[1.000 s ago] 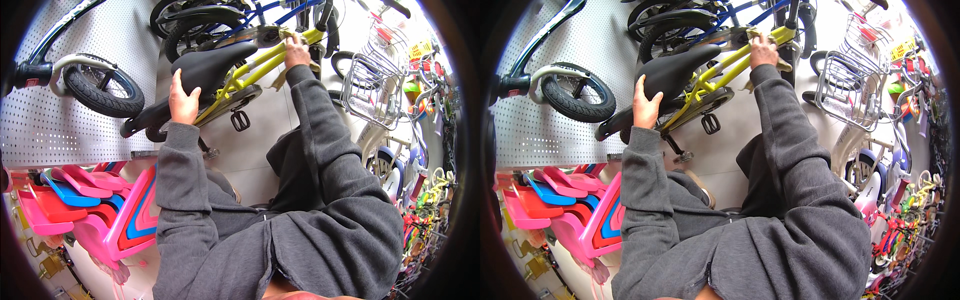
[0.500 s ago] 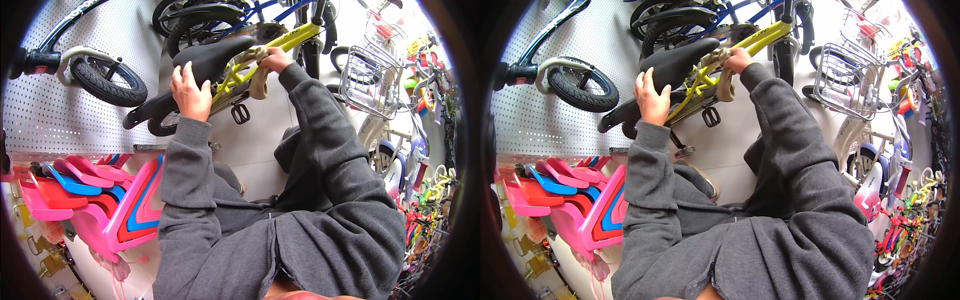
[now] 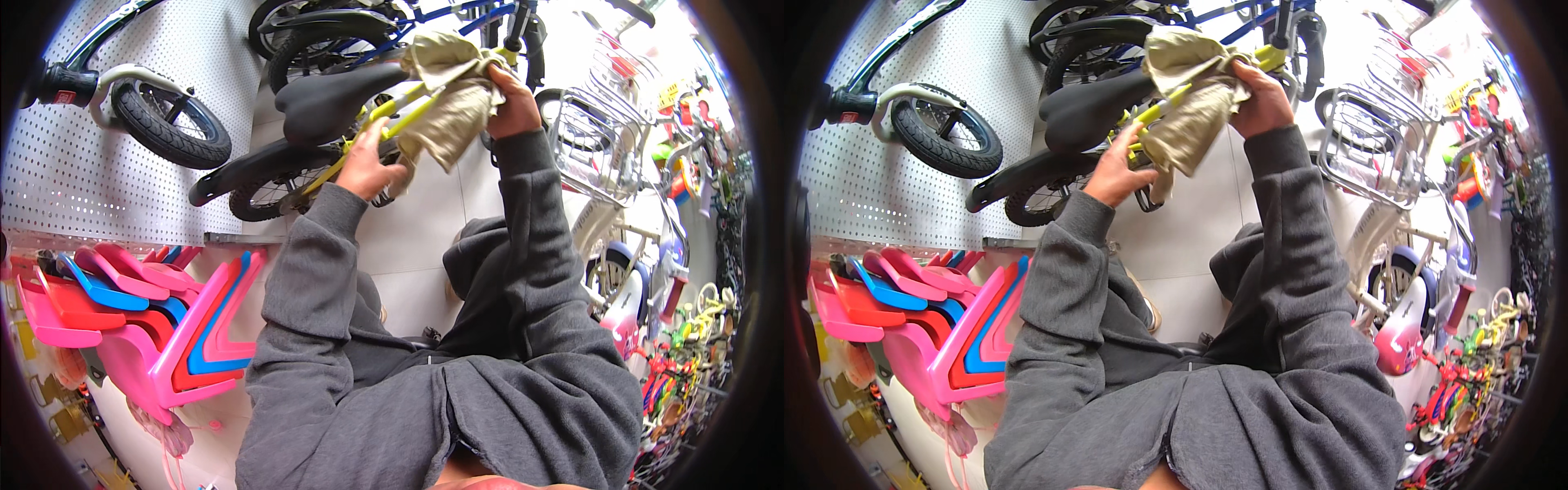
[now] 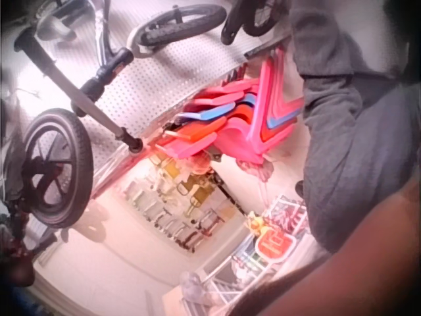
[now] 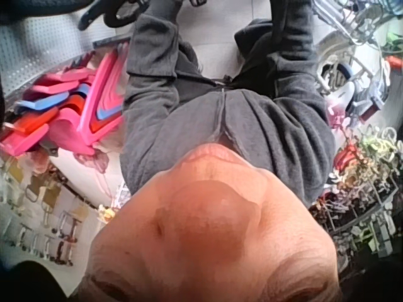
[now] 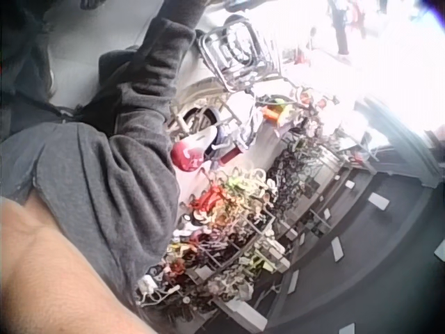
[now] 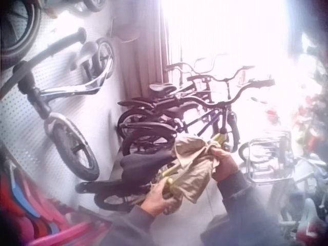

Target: The person wipes the seats of two children's bicycles with a cloth. They first clean a pink seat with a cartoon design, then move to a yellow bicycle and wipe its black seat and frame.

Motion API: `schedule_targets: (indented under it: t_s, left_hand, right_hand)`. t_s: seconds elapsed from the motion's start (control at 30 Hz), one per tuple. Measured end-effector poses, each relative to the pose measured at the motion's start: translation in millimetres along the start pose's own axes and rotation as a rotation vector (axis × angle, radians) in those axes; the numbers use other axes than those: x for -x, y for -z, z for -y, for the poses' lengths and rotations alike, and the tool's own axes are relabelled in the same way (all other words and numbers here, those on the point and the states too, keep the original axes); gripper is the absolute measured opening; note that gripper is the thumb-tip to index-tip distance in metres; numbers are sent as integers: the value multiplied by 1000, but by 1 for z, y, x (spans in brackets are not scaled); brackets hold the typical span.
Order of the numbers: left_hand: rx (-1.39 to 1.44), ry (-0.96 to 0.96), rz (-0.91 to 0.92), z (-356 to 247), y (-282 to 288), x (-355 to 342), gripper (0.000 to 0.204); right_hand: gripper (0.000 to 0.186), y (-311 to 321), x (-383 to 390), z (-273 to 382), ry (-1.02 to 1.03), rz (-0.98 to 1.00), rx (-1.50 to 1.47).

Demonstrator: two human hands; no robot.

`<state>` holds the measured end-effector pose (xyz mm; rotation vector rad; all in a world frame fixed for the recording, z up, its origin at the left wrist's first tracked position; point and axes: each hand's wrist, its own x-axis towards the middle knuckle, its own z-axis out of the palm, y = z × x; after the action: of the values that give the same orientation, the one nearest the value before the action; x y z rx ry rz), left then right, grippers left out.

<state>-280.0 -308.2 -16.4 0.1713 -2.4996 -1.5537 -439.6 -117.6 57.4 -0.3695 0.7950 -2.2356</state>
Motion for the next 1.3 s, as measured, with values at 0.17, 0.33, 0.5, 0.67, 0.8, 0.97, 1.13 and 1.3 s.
schedule_targets:
  t_s: [0.17,0.33,0.5,0.67,0.8,0.97,1.13,1.3]
  left_hand:
    - [25,18,201,-6,-17,-2,86]
    - [-78,2,146,-12,-32,-13,68]
    - [-364,61,-7,-14,-33,-13,24]
    - [161,39,-64,-4,-15,-24,31]
    - [680,229,-63,-9,-7,-22,34]
    - [451,333,-205,-15,3,-20,25]
    - [392,247,-325,-6,-1,-23,11]
    - [426,201,-235,-4,-2,-23,4]
  right_hand:
    - [28,10,-4,-10,-33,172,-101]
    - [24,5,-12,-27,17,-57,-5]
    - [21,9,-13,-26,81,-67,100]
    - [22,25,-8,-13,146,-406,332]
    - [23,27,-7,-16,-20,-445,580]
    - [18,18,1,-25,-7,-305,1076]
    - [24,17,-4,-22,-44,-301,517]
    - [24,27,-3,-6,51,-62,159]
